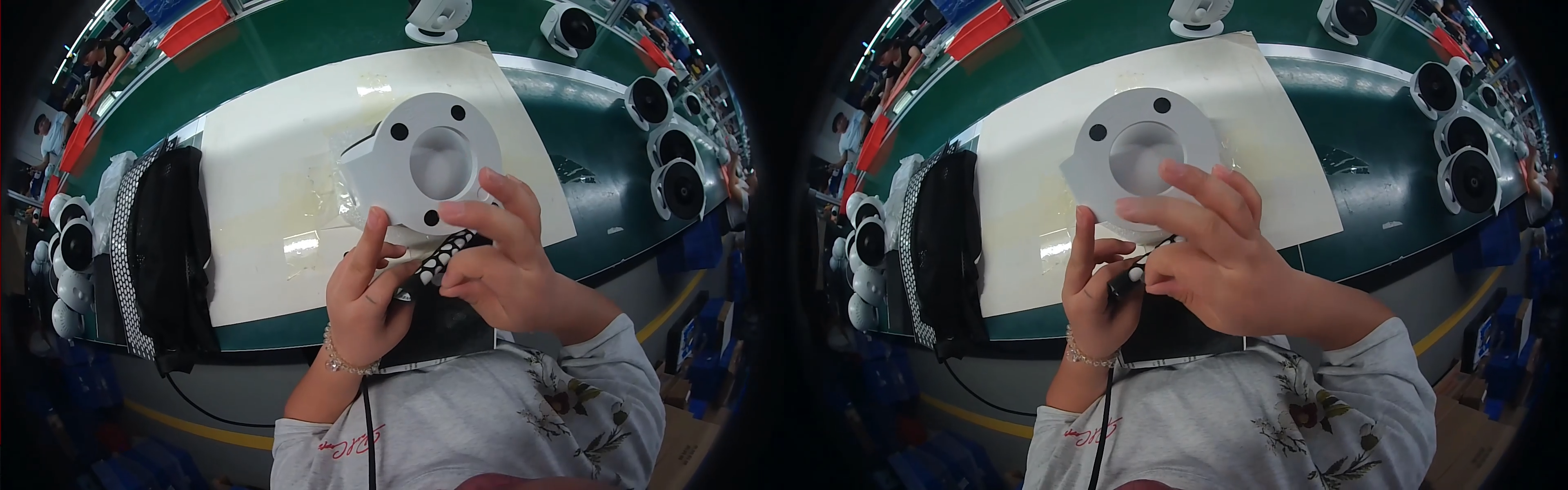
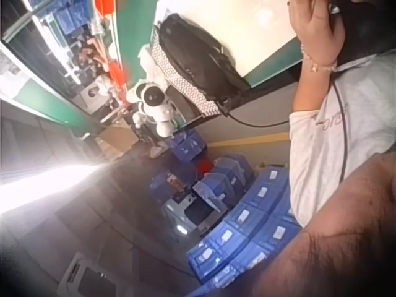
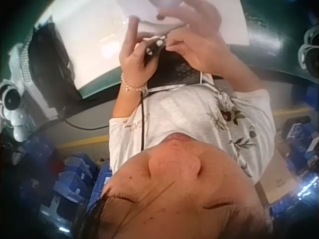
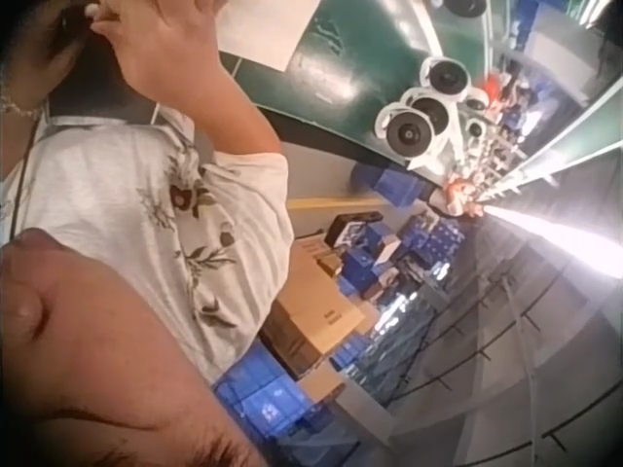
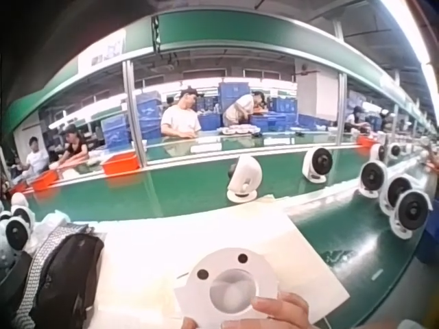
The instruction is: Apply small adhesive pads to the bottom of white electronic housings on an assembly line.
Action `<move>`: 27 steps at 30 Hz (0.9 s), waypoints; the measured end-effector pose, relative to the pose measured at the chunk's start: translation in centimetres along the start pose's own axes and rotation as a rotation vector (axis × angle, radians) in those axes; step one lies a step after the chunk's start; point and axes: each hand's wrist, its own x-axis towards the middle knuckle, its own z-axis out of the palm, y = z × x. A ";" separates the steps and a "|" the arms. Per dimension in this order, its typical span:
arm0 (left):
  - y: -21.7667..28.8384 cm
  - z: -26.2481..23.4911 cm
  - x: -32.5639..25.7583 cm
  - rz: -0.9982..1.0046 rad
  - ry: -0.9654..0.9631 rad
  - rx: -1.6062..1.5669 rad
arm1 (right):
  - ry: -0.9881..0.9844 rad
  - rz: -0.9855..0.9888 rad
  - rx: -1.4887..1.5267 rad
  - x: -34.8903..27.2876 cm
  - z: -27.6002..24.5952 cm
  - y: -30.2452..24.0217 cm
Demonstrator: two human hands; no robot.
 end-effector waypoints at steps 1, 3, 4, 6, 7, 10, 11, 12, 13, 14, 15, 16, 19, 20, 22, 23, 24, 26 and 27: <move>0.0 0.0 0.0 0.001 -0.003 -0.002 | 0.046 0.040 0.005 0.0 -0.2 0.2; 0.0 0.0 -0.1 -0.015 -0.001 0.026 | 0.092 0.079 0.013 0.1 -0.8 1.2; 0.1 -0.1 -0.1 -0.016 -0.001 0.027 | 0.136 0.154 0.010 0.3 -1.1 2.1; 0.2 -0.2 0.0 -0.027 -0.067 0.047 | 0.182 0.236 0.000 0.5 -1.4 3.1; 0.2 -0.2 0.0 -0.025 -0.069 0.044 | 0.156 0.296 0.088 0.4 -1.3 3.4; 0.2 -0.1 -0.1 -0.044 -0.068 0.057 | 0.094 0.372 0.167 0.3 -1.4 3.3; 0.1 -0.1 -0.1 -0.045 -0.060 0.057 | 0.061 0.388 0.156 0.3 -1.5 3.1; 0.1 -0.1 -0.1 -0.047 -0.052 0.057 | 0.061 0.391 0.156 0.4 -1.6 3.0; 0.1 0.0 -0.1 -0.049 -0.054 0.056 | 0.067 0.352 0.034 0.4 -1.7 2.9; 0.2 0.0 -0.1 -0.056 -0.051 0.061 | 0.074 0.310 -0.088 0.5 -1.8 2.8; 0.3 -0.1 -0.2 -0.063 -0.047 0.065 | 0.074 0.310 -0.088 0.2 -1.8 2.7; 0.3 -0.1 -0.1 -0.063 -0.047 0.066 | 0.082 0.188 -0.293 -0.2 -1.9 2.7; 0.3 -0.1 -0.2 -0.076 -0.061 0.060 | 0.095 0.040 -0.558 -0.6 -2.1 3.0; 0.1 0.2 -0.3 -0.070 -0.028 0.053 | 0.108 0.032 -0.515 -0.2 -2.7 3.2; -0.2 0.2 -0.4 -0.058 0.007 0.047 | 0.126 0.022 -0.474 1.2 -3.4 3.9; -0.2 0.2 -0.3 -0.043 -0.006 0.023 | 0.184 0.023 -0.384 2.5 -3.4 4.6; -0.1 0.1 -0.2 -0.028 -0.016 0.006 | 0.243 0.018 -0.289 3.8 -3.4 5.1; -0.2 -0.1 -0.4 -0.012 -0.002 -0.003 | 0.124 0.036 -0.168 6.4 -2.7 6.1; -0.3 -0.4 -0.6 -0.007 0.010 -0.001 | 0.001 0.052 -0.033 7.9 -2.2 6.7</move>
